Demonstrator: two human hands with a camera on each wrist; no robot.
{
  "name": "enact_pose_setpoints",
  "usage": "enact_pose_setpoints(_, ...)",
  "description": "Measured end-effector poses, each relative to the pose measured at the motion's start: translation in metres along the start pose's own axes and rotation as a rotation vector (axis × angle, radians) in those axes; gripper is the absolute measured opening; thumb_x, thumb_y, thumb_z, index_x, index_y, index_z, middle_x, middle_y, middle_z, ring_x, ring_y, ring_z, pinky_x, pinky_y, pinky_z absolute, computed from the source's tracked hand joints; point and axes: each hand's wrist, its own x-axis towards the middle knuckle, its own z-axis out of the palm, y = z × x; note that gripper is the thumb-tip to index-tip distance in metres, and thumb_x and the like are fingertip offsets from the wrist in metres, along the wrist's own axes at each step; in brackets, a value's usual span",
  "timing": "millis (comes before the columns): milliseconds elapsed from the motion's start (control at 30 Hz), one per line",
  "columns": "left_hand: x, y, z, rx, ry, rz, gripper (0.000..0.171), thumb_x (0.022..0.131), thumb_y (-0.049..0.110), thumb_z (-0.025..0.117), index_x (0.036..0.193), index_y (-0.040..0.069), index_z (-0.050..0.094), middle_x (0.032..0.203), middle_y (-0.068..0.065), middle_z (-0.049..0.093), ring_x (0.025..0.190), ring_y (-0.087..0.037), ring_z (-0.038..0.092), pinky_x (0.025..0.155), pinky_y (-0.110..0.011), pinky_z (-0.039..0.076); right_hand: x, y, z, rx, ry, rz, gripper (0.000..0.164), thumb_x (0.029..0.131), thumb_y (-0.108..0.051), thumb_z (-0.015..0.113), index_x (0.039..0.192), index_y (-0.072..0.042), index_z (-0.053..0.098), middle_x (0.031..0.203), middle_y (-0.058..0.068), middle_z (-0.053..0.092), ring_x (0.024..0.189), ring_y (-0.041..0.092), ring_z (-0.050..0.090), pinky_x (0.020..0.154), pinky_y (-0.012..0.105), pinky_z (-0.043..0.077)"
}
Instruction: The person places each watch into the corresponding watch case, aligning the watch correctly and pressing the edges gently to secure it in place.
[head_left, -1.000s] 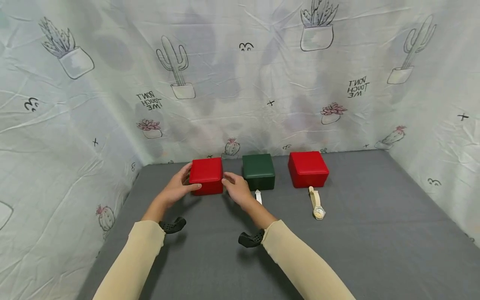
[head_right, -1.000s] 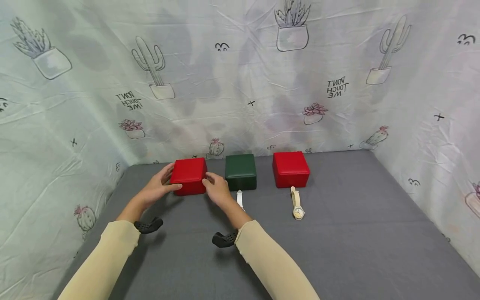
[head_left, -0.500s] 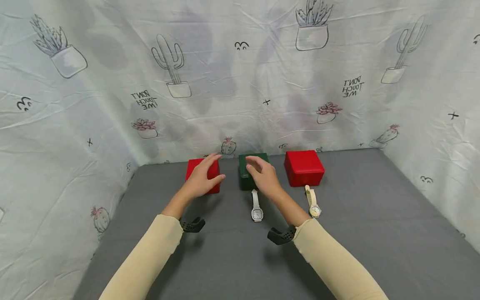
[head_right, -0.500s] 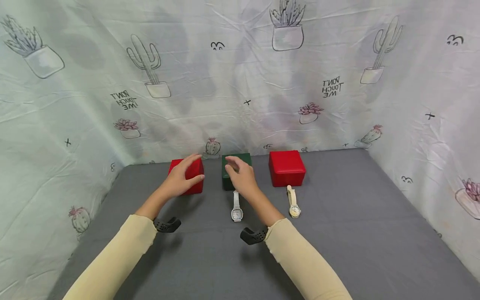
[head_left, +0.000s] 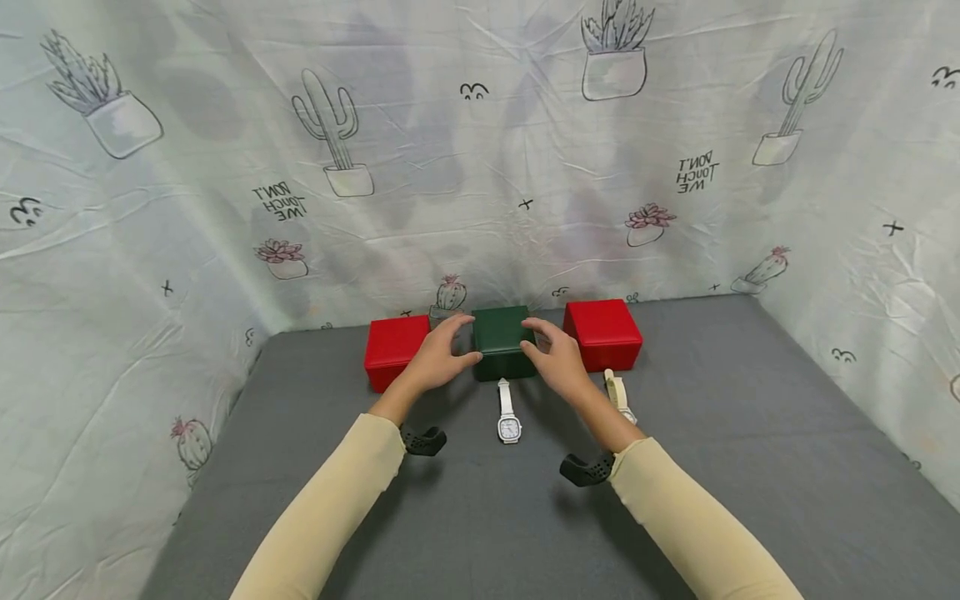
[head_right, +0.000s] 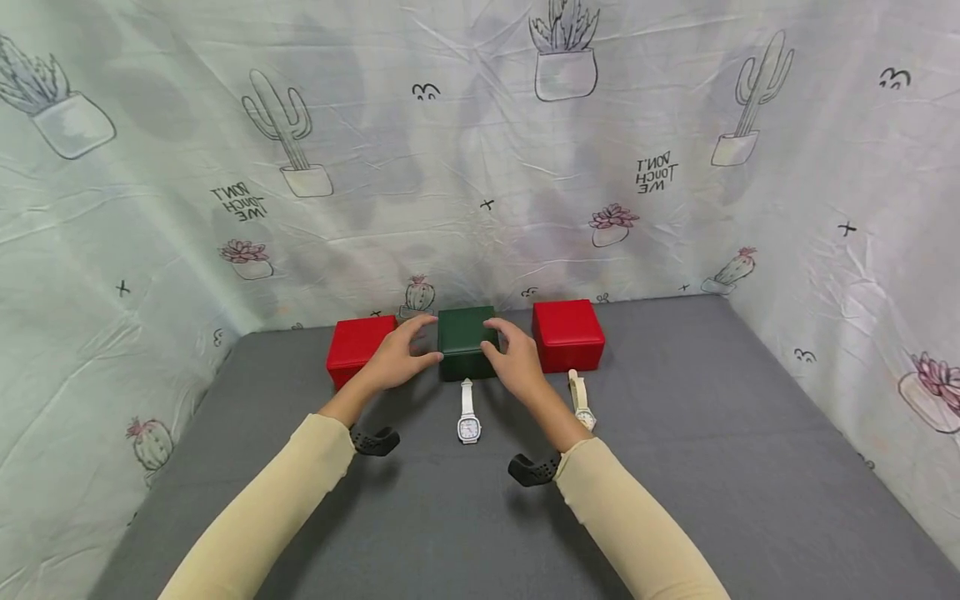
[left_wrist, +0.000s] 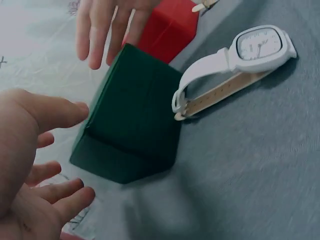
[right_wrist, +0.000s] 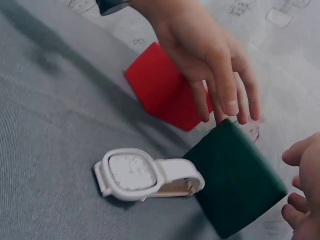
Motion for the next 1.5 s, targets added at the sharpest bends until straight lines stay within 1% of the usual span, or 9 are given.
enact_pose_setpoints(133,0.004,0.0,0.009,-0.083,0.006,-0.072,0.077,0.088,0.024,0.07,0.151,0.013,0.027,0.156,-0.012,0.031,0.134,-0.036,0.047,0.104,-0.052,0.045,0.003,0.011,0.004,-0.035,-0.022,0.017,0.052,0.09,-0.011,0.066,0.138,-0.005,0.049,0.148,0.017,0.044,0.135,0.032,0.046,0.105,0.045,0.044)
enact_pose_setpoints(333,0.009,-0.006,0.024,-0.214,0.013,-0.149,0.086,0.087,0.022,0.072,0.154,0.014,0.019,0.157,-0.011,0.031,0.136,-0.032,0.046,0.107,-0.049,0.042,0.005,0.026,0.011,0.001,-0.085,0.075,0.074,0.089,-0.015,0.069,0.15,-0.007,0.029,0.146,0.019,0.046,0.132,0.033,0.05,0.107,0.045,0.043)
enact_pose_setpoints(567,0.009,-0.009,0.032,-0.34,0.04,-0.188,0.079,0.088,0.018,0.07,0.153,0.014,0.026,0.157,-0.009,0.032,0.139,-0.032,0.042,0.107,-0.047,0.043,0.005,0.034,0.016,0.053,-0.08,0.047,0.069,0.089,-0.018,0.069,0.149,-0.01,0.035,0.137,0.017,0.056,0.124,0.03,0.058,0.101,0.045,0.048)
enact_pose_setpoints(733,0.008,-0.012,0.035,-0.417,0.043,-0.177,0.076,0.091,0.02,0.068,0.154,0.015,0.025,0.158,-0.007,0.029,0.141,-0.03,0.039,0.106,-0.043,0.044,0.004,0.036,0.018,0.014,-0.056,0.05,0.065,0.091,-0.024,0.067,0.148,-0.01,0.038,0.135,0.017,0.059,0.121,0.029,0.06,0.098,0.045,0.05)
enact_pose_setpoints(933,0.01,-0.014,0.039,-0.405,0.05,-0.159,0.074,0.093,0.032,0.064,0.154,0.015,0.024,0.159,-0.008,0.029,0.139,-0.029,0.041,0.106,-0.04,0.043,0.004,0.035,0.019,-0.056,-0.023,0.099,0.058,0.094,-0.04,0.06,0.143,-0.013,0.046,0.128,0.013,0.064,0.117,0.027,0.062,0.099,0.046,0.049)
enact_pose_setpoints(1067,0.011,-0.013,0.039,-0.384,0.068,-0.181,0.075,0.093,0.04,0.062,0.153,0.014,0.026,0.158,-0.009,0.031,0.138,-0.029,0.044,0.106,-0.041,0.043,0.004,0.034,0.02,-0.05,-0.017,0.101,0.059,0.092,-0.037,0.064,0.142,-0.011,0.048,0.128,0.015,0.064,0.114,0.028,0.064,0.096,0.046,0.051)
enact_pose_setpoints(1167,0.013,-0.01,0.039,-0.365,0.103,-0.209,0.073,0.093,0.045,0.06,0.152,0.013,0.029,0.156,-0.009,0.035,0.134,-0.028,0.048,0.105,-0.042,0.045,0.003,0.037,0.021,0.021,-0.006,0.118,0.062,0.091,-0.028,0.068,0.144,-0.007,0.044,0.136,0.017,0.058,0.123,0.029,0.059,0.1,0.044,0.049)
enact_pose_setpoints(1300,0.015,-0.006,0.04,-0.333,0.167,-0.251,0.07,0.092,0.049,0.059,0.148,0.013,0.037,0.151,-0.01,0.042,0.129,-0.027,0.054,0.105,-0.044,0.046,0.001,0.04,0.026,0.193,0.046,0.193,0.058,0.093,-0.015,0.064,0.146,-0.006,0.041,0.144,0.016,0.049,0.132,0.027,0.05,0.106,0.041,0.043)
enact_pose_setpoints(1500,0.016,0.001,0.04,-0.297,0.238,-0.312,0.069,0.091,0.058,0.054,0.144,0.016,0.042,0.148,-0.006,0.046,0.136,-0.026,0.043,0.109,-0.05,0.04,0.001,0.034,0.035,0.305,0.158,0.302,0.05,0.094,-0.006,0.058,0.142,-0.008,0.048,0.142,0.015,0.053,0.132,0.026,0.051,0.108,0.041,0.042)
